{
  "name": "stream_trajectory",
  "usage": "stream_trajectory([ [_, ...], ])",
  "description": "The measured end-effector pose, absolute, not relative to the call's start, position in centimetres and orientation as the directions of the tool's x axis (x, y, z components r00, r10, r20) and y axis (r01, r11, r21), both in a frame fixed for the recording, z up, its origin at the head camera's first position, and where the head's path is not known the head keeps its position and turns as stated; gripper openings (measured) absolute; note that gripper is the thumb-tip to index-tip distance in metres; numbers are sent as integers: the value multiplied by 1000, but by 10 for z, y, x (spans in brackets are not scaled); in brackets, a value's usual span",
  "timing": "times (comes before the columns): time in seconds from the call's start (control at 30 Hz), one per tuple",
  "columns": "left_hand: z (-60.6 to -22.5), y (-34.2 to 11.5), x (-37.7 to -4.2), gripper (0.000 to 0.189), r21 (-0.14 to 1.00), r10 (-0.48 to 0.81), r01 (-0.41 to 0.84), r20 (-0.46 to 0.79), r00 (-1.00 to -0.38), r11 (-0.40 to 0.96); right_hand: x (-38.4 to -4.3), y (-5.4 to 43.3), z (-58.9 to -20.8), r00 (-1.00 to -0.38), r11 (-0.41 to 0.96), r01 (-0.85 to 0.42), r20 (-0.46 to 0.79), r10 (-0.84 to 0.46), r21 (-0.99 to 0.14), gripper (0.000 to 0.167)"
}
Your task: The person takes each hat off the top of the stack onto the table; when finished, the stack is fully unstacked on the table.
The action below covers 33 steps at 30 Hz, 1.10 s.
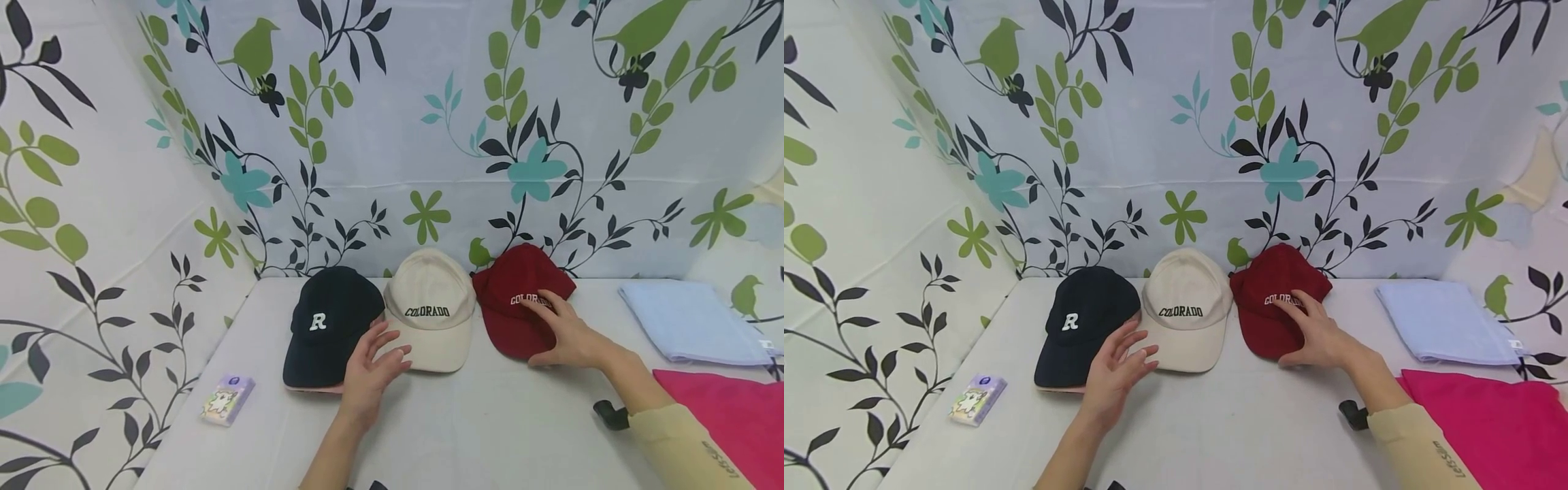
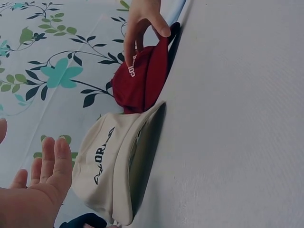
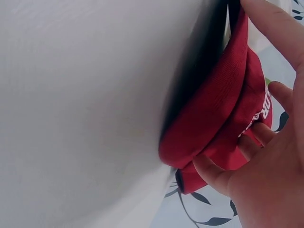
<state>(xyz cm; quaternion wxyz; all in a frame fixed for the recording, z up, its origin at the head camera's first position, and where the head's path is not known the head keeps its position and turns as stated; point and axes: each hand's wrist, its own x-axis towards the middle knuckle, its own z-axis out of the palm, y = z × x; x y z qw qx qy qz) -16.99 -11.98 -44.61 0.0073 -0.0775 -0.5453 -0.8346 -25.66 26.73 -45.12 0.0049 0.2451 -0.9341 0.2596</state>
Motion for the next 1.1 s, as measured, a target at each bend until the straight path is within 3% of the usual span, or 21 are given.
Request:
stream_trajectory([
  [0.5, -443, -154, -165, 63, 928, -32, 165, 164, -986, -335, -257, 264, -457, -866, 719, -488, 171, -471, -495, 97],
  [0.87, -444, -165, -164, 63, 929, -58, 159, 148, -987, -334, -257, 259, -456, -872, 722, -466, 126, -473, -511, 94],
  [1.1, -443, -170, -163, 62, 925, -76, 204, 189, -979, -322, -256, 264, -453, -853, 710, -514, 196, -484, -481, 89],
])
